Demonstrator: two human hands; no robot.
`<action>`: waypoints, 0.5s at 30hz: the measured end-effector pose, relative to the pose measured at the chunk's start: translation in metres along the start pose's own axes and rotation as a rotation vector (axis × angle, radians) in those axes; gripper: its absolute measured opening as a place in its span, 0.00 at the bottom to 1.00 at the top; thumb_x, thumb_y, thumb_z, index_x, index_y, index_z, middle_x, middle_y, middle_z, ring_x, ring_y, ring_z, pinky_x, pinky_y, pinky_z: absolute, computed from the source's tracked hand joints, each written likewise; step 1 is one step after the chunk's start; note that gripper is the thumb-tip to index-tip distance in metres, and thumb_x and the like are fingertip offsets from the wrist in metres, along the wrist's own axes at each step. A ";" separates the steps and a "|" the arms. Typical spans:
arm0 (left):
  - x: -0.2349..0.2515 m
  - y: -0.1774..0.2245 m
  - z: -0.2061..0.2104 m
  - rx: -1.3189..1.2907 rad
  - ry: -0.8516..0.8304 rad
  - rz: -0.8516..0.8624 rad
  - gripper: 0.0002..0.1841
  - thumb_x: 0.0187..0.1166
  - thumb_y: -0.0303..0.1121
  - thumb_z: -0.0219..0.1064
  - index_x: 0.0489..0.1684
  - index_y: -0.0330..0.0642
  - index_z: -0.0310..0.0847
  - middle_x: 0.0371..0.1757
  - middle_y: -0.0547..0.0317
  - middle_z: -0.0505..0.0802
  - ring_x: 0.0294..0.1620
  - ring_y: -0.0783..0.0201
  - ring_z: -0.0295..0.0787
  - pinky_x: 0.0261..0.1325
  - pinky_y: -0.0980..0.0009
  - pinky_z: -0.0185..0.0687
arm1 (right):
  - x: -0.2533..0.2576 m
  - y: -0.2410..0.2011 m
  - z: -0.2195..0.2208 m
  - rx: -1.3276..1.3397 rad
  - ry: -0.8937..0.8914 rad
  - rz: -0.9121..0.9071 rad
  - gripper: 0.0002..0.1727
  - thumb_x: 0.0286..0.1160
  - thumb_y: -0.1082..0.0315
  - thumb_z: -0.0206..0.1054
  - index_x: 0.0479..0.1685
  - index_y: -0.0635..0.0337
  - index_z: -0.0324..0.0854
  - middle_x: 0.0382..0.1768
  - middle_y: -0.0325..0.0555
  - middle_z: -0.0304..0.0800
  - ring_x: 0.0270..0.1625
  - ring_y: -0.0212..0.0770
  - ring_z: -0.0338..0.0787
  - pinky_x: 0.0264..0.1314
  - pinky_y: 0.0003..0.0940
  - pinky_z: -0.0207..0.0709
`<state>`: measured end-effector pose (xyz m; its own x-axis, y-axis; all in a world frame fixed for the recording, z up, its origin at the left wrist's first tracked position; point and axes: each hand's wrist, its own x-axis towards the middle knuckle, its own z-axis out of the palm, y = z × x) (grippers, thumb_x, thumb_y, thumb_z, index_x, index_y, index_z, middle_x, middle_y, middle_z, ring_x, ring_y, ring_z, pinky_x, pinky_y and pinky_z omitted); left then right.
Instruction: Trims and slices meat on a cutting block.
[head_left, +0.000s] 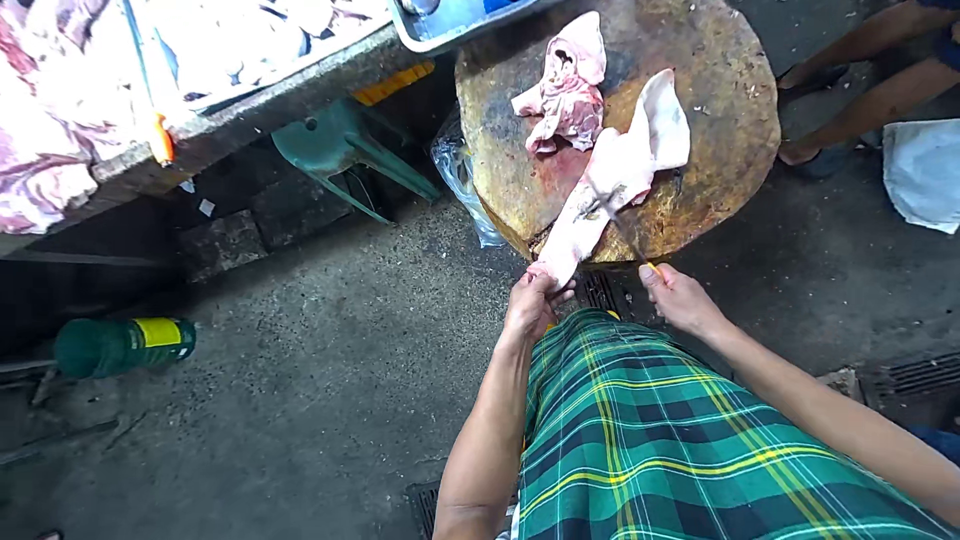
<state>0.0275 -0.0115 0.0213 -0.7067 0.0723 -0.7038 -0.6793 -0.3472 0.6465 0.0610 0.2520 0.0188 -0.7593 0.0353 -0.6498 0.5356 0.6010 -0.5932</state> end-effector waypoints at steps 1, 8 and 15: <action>-0.005 -0.003 0.003 -0.013 0.010 0.003 0.16 0.86 0.31 0.59 0.69 0.38 0.72 0.49 0.46 0.91 0.43 0.55 0.93 0.50 0.58 0.92 | -0.005 -0.001 0.005 -0.046 0.000 -0.058 0.35 0.89 0.33 0.44 0.58 0.56 0.79 0.31 0.52 0.86 0.33 0.53 0.89 0.40 0.59 0.84; -0.019 -0.029 0.020 0.050 0.211 0.158 0.15 0.89 0.45 0.58 0.50 0.43 0.83 0.35 0.58 0.90 0.32 0.67 0.85 0.36 0.68 0.83 | -0.009 -0.016 0.039 -0.251 -0.136 -0.350 0.32 0.87 0.33 0.48 0.51 0.52 0.81 0.34 0.45 0.88 0.40 0.47 0.91 0.45 0.55 0.86; -0.023 -0.029 0.015 -0.134 0.143 0.015 0.11 0.84 0.39 0.57 0.51 0.44 0.80 0.38 0.55 0.89 0.32 0.64 0.87 0.34 0.69 0.84 | 0.000 -0.007 0.049 -0.225 -0.032 -0.296 0.35 0.87 0.30 0.44 0.50 0.52 0.80 0.29 0.46 0.89 0.34 0.48 0.93 0.39 0.57 0.87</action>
<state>0.0608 0.0106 0.0235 -0.6749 -0.0638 -0.7351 -0.6297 -0.4695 0.6189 0.0750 0.2090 -0.0002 -0.8551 -0.1889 -0.4828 0.1978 0.7418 -0.6407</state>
